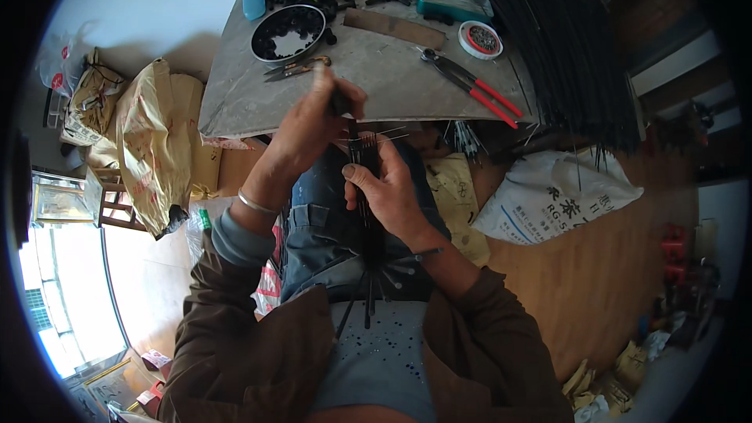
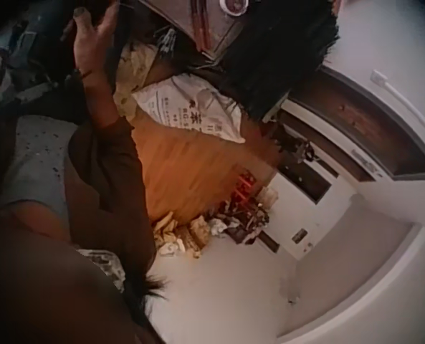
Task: The person is bundling black wires or rods and trimming them to length using pliers.
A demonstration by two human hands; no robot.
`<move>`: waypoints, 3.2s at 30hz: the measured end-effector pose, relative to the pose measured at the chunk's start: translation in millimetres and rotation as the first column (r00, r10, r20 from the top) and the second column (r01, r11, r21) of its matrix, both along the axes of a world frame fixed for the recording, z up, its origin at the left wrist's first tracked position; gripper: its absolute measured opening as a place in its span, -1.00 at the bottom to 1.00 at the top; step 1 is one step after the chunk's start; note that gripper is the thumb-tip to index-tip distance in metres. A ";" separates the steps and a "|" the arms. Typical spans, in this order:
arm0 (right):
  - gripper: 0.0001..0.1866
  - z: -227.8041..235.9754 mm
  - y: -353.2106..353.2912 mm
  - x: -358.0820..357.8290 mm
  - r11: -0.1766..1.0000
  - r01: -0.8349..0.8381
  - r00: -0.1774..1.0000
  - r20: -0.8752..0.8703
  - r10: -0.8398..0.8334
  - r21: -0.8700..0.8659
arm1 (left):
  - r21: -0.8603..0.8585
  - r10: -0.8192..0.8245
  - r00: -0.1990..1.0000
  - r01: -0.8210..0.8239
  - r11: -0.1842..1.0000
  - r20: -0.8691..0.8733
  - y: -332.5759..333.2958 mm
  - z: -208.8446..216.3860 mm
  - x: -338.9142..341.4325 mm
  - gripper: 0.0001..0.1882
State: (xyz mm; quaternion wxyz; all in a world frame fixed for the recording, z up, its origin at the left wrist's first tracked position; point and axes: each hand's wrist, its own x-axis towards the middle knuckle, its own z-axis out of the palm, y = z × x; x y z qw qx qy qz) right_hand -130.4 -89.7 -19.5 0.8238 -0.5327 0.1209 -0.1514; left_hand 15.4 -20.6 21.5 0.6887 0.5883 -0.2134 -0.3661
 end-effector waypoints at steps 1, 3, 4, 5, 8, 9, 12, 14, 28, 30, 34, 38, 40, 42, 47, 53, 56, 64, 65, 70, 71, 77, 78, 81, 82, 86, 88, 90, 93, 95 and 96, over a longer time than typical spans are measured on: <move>-0.66 -1.7 0.9 0.6 1.000 -0.018 1.000 -0.004 0.018 -0.017 | 0.019 -0.193 0.980 0.192 0.981 0.051 -1.9 -2.2 3.8 -0.34; -0.67 -1.8 2.0 -0.2 0.999 -0.030 0.999 -0.013 0.029 -0.040 | 0.109 -0.411 0.904 0.400 0.910 0.115 -0.5 -0.1 1.4 -0.36; -0.67 -0.2 3.0 -0.3 0.999 -0.002 1.000 -0.026 0.001 -0.050 | 0.103 -0.414 0.903 0.403 0.909 0.116 -0.5 -2.8 2.4 -0.36; -0.68 1.4 5.0 -1.4 0.998 0.024 0.999 -0.042 -0.026 -0.056 | 0.027 -0.395 0.918 0.394 0.919 0.028 1.0 -7.4 2.5 -0.44; -0.78 6.8 8.0 -0.2 0.994 0.074 0.996 -0.035 -0.077 -0.076 | -0.065 -0.325 0.945 0.323 0.944 -0.030 2.5 -12.2 -1.2 -0.57; -0.78 7.6 7.4 0.5 0.994 0.071 0.997 -0.036 -0.074 -0.078 | -0.082 -0.268 0.964 0.267 0.960 0.006 2.5 -12.5 -1.1 -0.61; -0.79 8.2 6.4 0.4 0.997 0.051 0.997 -0.048 -0.053 -0.049 | -0.082 -0.304 0.953 0.302 0.950 -0.003 7.7 -12.9 7.4 -0.61; -0.76 6.5 4.7 -0.7 0.999 -0.001 0.998 -0.069 -0.002 -0.053 | -0.084 -0.296 0.955 0.296 0.951 0.011 9.0 -12.5 6.8 -0.61; -0.81 6.7 3.2 1.1 0.998 0.030 0.997 -0.072 -0.033 -0.049 | -0.096 -0.246 0.969 0.247 0.964 0.024 4.3 -10.7 -1.2 -0.62; -0.81 5.3 4.2 0.9 0.999 0.013 0.996 -0.083 -0.017 -0.049 | -0.088 -0.262 0.965 0.262 0.961 0.016 6.2 -12.5 0.4 -0.61; -0.82 3.3 5.7 2.1 0.999 0.027 0.994 -0.102 -0.030 -0.029 | -0.095 -0.281 0.960 0.279 0.956 -0.010 8.5 -17.9 4.0 -0.59; -0.83 1.5 4.3 1.2 1.000 0.027 0.993 -0.113 -0.027 0.001 | -0.084 -0.313 0.950 0.313 0.946 0.009 9.4 -17.7 4.4 -0.57; -0.83 -0.2 4.7 1.4 0.999 0.033 0.994 -0.103 -0.033 -0.004 | -0.075 -0.323 0.946 0.324 0.943 0.019 10.0 -17.7 4.5 -0.56; -0.82 -1.0 5.2 1.5 0.999 0.041 0.995 -0.094 -0.042 -0.008 | -0.100 -0.319 0.947 0.320 0.942 0.023 9.8 -20.4 4.2 -0.55; -0.82 -4.2 3.1 1.2 0.998 0.064 0.994 -0.091 -0.065 -0.013 | -0.068 -0.270 0.962 0.272 0.960 0.039 10.1 -22.3 0.9 -0.57; -0.81 -4.9 0.5 0.1 0.998 0.020 0.997 -0.071 -0.016 0.060 | -0.117 -0.278 0.960 0.272 0.955 -0.038 9.2 -31.5 5.2 -0.58; -0.80 -5.0 0.0 1.5 0.996 0.006 0.998 -0.066 0.000 0.091 | -0.168 -0.299 0.945 0.276 0.946 -0.132 7.4 -37.1 6.0 -0.59; -0.81 -4.1 0.3 2.0 0.998 0.012 0.998 -0.064 -0.008 0.057 | -0.184 -0.298 0.949 0.276 0.943 -0.103 5.9 -38.4 4.3 -0.59; -0.81 -3.3 0.4 1.8 0.998 0.011 0.998 -0.066 -0.007 0.064 | -0.182 -0.293 0.949 0.269 0.946 -0.115 6.2 -39.4 4.6 -0.59; -0.81 -5.3 -2.4 2.0 0.993 -0.019 0.998 -0.049 0.025 0.116 | -0.133 -0.240 0.967 0.227 0.965 -0.090 8.2 -35.5 0.2 -0.60; -0.81 -4.6 -2.9 1.8 0.990 -0.033 0.998 -0.043 0.040 0.139 | -0.131 -0.242 0.966 0.229 0.965 -0.094 9.1 -34.8 0.7 -0.60; -0.82 -6.4 -5.9 0.7 0.970 -0.082 0.996 -0.012 0.087 0.230 | -0.192 -0.234 0.946 0.193 0.962 -0.224 11.4 -33.0 -2.9 -0.61; -0.82 -6.5 -5.7 1.1 0.970 -0.072 0.997 -0.008 0.076 0.232 | -0.230 -0.228 0.931 0.164 0.959 -0.285 11.5 -33.0 -4.3 -0.61; -0.81 -7.3 -4.9 2.9 0.965 -0.081 0.997 0.013 0.080 0.248 | -0.240 -0.174 0.923 0.093 0.966 -0.344 10.6 -32.3 -8.1 -0.63; -0.81 -7.5 -4.9 3.2 0.964 -0.090 0.996 0.019 0.088 0.251 | -0.236 -0.187 0.922 0.108 0.966 -0.340 11.0 -30.6 -9.7 -0.63; -0.81 -12.8 -5.8 2.0 0.964 -0.108 0.994 0.033 0.103 0.243 | -0.214 -0.181 0.943 0.123 0.969 -0.279 12.9 -30.7 -8.7 -0.60; -0.82 -11.7 -5.0 1.0 0.966 -0.088 0.996 0.048 0.078 0.241 | -0.216 -0.202 0.951 0.151 0.965 -0.235 15.0 -31.6 -8.9 -0.57; -0.82 -12.4 -7.1 1.8 0.969 -0.065 0.996 0.068 0.050 0.240 | -0.103 -0.106 0.993 0.099 0.990 -0.060 17.9 -28.6 -10.7 -0.62; -0.84 -14.9 -9.5 0.6 0.977 -0.044 0.997 0.077 0.028 0.209 | -0.012 -0.200 0.978 0.201 0.980 0.063 28.1 -28.6 -17.2 -0.69; -0.83 -8.8 -7.6 -1.0 0.995 -0.017 1.000 -0.002 0.017 0.097 | -0.009 -0.156 0.987 0.156 0.988 -0.023 26.9 -25.2 -23.8 -0.67; -0.83 -6.1 -6.5 -2.1 0.994 -0.006 1.000 0.004 0.006 0.107 | -0.002 -0.159 0.986 0.159 0.987 -0.049 26.7 -23.1 -24.1 -0.67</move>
